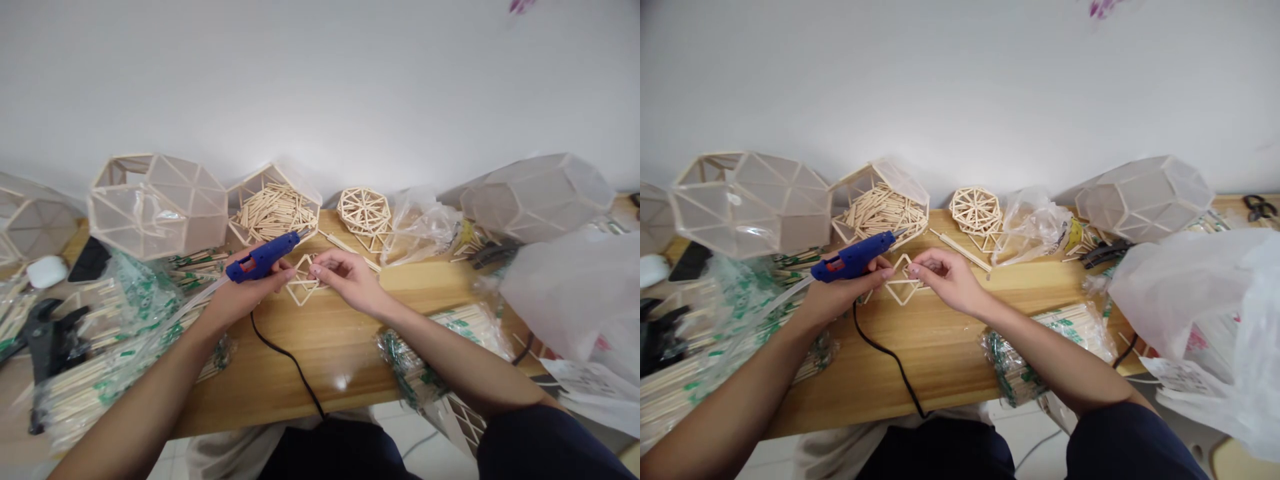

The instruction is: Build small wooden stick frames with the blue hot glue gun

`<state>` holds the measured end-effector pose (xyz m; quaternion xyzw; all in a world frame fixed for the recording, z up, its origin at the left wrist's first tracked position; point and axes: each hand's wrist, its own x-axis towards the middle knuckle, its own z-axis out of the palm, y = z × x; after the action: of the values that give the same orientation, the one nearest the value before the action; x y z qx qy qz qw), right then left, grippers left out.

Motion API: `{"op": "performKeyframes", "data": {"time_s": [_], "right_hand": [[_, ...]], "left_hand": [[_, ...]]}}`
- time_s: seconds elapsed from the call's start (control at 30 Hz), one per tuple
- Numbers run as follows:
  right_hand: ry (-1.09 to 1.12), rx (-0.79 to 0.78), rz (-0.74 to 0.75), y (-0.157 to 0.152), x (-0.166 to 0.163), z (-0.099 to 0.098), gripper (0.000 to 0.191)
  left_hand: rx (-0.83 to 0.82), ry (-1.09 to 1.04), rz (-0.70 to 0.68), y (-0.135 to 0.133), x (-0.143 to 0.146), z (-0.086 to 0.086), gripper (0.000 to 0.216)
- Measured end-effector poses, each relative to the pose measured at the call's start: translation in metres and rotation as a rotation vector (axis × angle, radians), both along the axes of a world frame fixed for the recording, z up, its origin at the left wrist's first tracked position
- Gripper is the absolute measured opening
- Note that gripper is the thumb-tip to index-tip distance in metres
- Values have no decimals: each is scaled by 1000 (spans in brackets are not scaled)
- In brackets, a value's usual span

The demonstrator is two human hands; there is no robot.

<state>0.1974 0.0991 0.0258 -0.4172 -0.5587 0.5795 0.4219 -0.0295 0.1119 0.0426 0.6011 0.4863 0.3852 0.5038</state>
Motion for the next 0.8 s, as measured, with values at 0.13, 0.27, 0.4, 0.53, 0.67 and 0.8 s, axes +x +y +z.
{"op": "performKeyframes", "data": {"time_s": [0.13, 0.27, 0.4, 0.53, 0.67, 0.8], "right_hand": [[-40, -3, -41, -1, 0, 3, 32], [25, -16, -44, -1, -2, 5, 27], [116, -52, -15, -1, -2, 5, 28], [141, -53, -16, -1, -1, 4, 25], [144, -45, -28, -2, -1, 4, 23], [150, -49, -25, -2, -1, 4, 22]], "left_hand": [[-14, -29, -12, -1, -1, -3, 32], [3, -33, -17, -1, -3, -7, 30], [-32, 2, -42, -2, -2, -7, 30], [-38, -34, -50, -3, 2, -3, 31], [-39, -57, -43, -5, 5, -1, 31], [-33, -59, -50, -6, 6, 0, 30]]}}
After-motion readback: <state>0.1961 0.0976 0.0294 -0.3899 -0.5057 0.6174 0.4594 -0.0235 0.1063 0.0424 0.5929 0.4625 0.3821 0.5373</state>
